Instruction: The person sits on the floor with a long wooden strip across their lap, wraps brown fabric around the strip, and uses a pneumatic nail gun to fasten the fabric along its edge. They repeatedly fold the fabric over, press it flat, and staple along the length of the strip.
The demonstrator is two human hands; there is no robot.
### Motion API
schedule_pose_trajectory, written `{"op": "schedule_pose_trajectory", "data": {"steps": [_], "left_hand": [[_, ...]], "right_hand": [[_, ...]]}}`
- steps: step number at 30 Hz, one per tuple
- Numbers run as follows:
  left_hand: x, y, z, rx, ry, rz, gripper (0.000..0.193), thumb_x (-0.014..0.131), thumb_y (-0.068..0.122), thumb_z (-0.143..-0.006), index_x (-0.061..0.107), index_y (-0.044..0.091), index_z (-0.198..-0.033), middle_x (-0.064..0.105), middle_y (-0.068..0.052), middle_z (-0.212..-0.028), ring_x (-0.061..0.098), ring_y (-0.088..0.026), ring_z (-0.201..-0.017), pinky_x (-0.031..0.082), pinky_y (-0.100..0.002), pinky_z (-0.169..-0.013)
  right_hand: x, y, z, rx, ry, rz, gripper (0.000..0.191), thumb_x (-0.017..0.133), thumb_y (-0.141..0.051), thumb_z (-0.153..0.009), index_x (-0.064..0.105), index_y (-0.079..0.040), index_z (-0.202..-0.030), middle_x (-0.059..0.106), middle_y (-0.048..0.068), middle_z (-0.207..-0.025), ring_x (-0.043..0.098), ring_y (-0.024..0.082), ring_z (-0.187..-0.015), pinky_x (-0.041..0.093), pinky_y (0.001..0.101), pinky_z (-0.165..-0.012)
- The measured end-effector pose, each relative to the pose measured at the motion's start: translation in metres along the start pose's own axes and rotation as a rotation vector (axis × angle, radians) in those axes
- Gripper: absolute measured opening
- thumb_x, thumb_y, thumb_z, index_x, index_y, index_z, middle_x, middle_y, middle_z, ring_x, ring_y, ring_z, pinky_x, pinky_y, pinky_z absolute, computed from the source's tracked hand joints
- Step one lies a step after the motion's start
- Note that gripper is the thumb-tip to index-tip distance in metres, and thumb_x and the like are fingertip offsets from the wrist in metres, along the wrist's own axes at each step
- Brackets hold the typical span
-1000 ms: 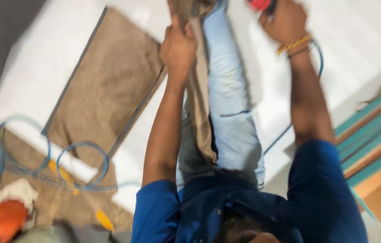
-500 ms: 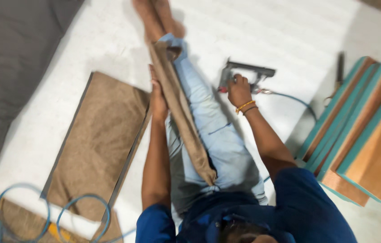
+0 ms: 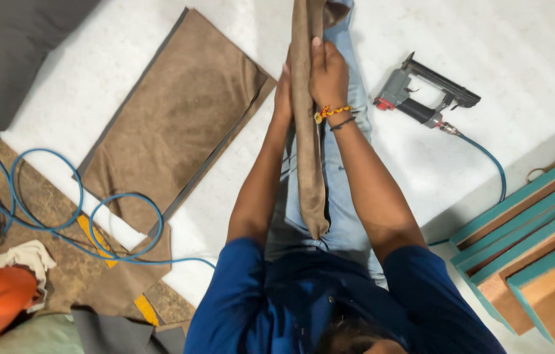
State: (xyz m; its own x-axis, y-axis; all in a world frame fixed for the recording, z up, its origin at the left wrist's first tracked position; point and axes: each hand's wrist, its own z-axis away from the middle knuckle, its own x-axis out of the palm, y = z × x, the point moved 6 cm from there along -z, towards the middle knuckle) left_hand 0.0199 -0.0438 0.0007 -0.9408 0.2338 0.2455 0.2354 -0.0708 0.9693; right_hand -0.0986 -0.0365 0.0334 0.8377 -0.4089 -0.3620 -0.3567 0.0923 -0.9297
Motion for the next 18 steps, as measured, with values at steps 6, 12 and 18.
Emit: {"op": "schedule_pose_trajectory", "data": {"steps": [6,12,18], "left_hand": [[0.000,-0.041,-0.037,-0.342,0.043,0.555,0.083,0.034,0.064,-0.116,0.050,-0.009,-0.153,0.060,-0.023,-0.132,0.059,-0.029,-0.116,0.050,-0.041,-0.100],[-0.008,-0.056,-0.017,-0.411,0.080,0.571,0.080,0.042,0.063,-0.104,0.052,-0.005,-0.145,0.066,-0.019,-0.129,0.066,-0.024,-0.112,0.054,-0.035,-0.098],[-0.009,-0.046,0.005,-0.322,0.095,0.124,0.076,0.034,0.058,-0.108,0.037,0.001,-0.158,0.051,-0.021,-0.152,0.054,-0.026,-0.138,0.042,-0.035,-0.116]], "right_hand": [[0.012,0.005,-0.004,-0.010,-0.011,0.037,0.049,0.047,-0.044,-0.109,0.061,-0.002,-0.089,0.066,0.020,-0.074,0.062,0.036,-0.066,0.049,0.0436,-0.063],[0.011,0.007,-0.003,-0.089,-0.028,0.005,0.048,0.043,-0.042,-0.111,0.065,-0.002,-0.099,0.067,0.023,-0.081,0.065,0.042,-0.074,0.051,0.0457,-0.067],[0.019,0.054,-0.006,-0.137,-0.024,0.033,0.037,0.048,-0.029,-0.111,0.064,0.001,-0.098,0.068,0.023,-0.084,0.065,0.044,-0.079,0.050,0.0470,-0.067]]}}
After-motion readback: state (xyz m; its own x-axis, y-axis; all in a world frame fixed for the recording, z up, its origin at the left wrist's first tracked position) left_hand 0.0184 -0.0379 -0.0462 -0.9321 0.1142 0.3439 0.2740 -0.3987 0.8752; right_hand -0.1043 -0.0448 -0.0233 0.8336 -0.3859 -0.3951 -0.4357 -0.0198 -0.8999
